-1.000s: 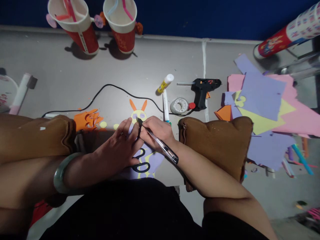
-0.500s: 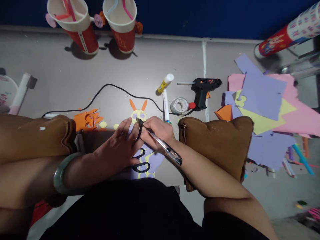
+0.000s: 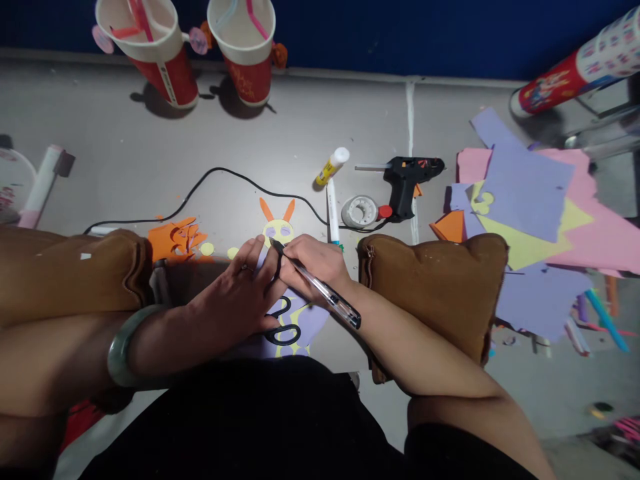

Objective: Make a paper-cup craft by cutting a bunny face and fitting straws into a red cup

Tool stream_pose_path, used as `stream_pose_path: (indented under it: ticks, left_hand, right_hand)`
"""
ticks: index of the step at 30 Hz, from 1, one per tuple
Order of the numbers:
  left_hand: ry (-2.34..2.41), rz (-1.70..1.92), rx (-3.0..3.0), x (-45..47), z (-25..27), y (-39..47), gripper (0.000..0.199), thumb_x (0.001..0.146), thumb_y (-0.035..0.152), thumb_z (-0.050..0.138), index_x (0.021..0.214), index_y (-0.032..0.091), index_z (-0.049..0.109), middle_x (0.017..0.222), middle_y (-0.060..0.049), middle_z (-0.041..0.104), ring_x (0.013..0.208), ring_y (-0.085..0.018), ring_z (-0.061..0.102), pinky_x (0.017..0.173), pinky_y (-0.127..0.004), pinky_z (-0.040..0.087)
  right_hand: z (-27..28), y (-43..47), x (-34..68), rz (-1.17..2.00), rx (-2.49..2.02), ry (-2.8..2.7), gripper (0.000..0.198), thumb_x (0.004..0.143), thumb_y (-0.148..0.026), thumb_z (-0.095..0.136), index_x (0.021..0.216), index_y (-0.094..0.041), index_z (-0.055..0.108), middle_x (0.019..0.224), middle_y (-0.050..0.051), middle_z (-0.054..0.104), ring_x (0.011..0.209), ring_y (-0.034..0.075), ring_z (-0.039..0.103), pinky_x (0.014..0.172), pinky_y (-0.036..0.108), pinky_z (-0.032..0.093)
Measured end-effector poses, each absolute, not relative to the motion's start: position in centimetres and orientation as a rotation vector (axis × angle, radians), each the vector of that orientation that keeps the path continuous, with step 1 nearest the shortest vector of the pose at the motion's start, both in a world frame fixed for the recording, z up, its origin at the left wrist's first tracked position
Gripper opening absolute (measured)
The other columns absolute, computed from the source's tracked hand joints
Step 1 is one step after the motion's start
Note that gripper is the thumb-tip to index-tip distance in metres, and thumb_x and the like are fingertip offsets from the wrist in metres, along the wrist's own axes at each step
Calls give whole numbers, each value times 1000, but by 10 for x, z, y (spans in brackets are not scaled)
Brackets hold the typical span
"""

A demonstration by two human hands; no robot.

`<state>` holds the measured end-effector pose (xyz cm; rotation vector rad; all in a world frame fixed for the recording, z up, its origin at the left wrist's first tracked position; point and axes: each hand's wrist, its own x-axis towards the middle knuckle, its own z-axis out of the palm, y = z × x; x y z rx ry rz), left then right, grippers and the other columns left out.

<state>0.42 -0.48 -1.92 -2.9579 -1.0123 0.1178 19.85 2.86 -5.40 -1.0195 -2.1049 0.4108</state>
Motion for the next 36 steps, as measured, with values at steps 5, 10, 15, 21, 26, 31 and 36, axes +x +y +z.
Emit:
stream_pose_path:
  ticks: [5, 10, 15, 21, 26, 31, 36]
  left_hand:
    - [-999, 90, -2953, 4, -20, -6, 99, 81, 69, 75, 145, -3, 52, 149, -35, 53, 142, -47, 51, 123, -59, 34]
    - [-1003, 87, -2941, 4, -19, -6, 98, 81, 70, 74, 144, -2, 53, 148, -34, 53, 142, -46, 51, 123, -58, 34]
    - [-1019, 92, -2960, 4, -19, -4, 96, 82, 68, 75, 146, 0, 52, 150, -33, 52, 141, -46, 52, 122, -58, 36]
    - [-1045, 88, -2992, 4, -21, -4, 97, 82, 66, 77, 149, 1, 50, 152, -33, 51, 141, -46, 52, 122, -59, 36]
    - [-1027, 114, -2999, 4, -19, -5, 97, 83, 66, 75, 149, -1, 49, 153, -35, 49, 141, -47, 52, 123, -59, 35]
    - [-1003, 98, -2971, 3, -16, -5, 95, 84, 67, 74, 146, -1, 50, 152, -34, 50, 144, -46, 49, 124, -58, 34]
    - [-1011, 93, -2981, 3, -18, -5, 93, 83, 66, 75, 146, 1, 52, 152, -33, 51, 144, -46, 49, 124, -59, 35]
  right_hand:
    - [-54, 28, 198, 408, -1032, -2104, 10, 91, -14, 63, 91, -23, 58, 83, 2, 73, 74, 15, 73, 60, 26, 58]
    - [-54, 28, 199, 434, -1038, -2106, 13, 91, -12, 64, 93, -23, 58, 85, 3, 73, 75, 16, 73, 63, 26, 59]
    - [-56, 27, 200, 421, -1036, -2097, 20, 89, -11, 65, 97, -26, 56, 86, 3, 73, 75, 18, 73, 64, 29, 60]
    - [-57, 26, 201, 401, -1080, -2097, 19, 89, -14, 63, 98, -28, 56, 85, 2, 73, 73, 20, 73, 59, 33, 60]
    - [-55, 28, 200, 347, -1068, -2099, 19, 88, -14, 62, 98, -28, 54, 83, 2, 72, 70, 19, 72, 54, 31, 57]
    - [-54, 29, 199, 342, -1059, -2088, 20, 87, -12, 62, 98, -27, 54, 82, 2, 71, 69, 18, 72, 54, 30, 57]
    - [-54, 28, 199, 329, -1099, -2088, 16, 88, -15, 62, 97, -27, 56, 82, 2, 72, 70, 18, 72, 54, 30, 57]
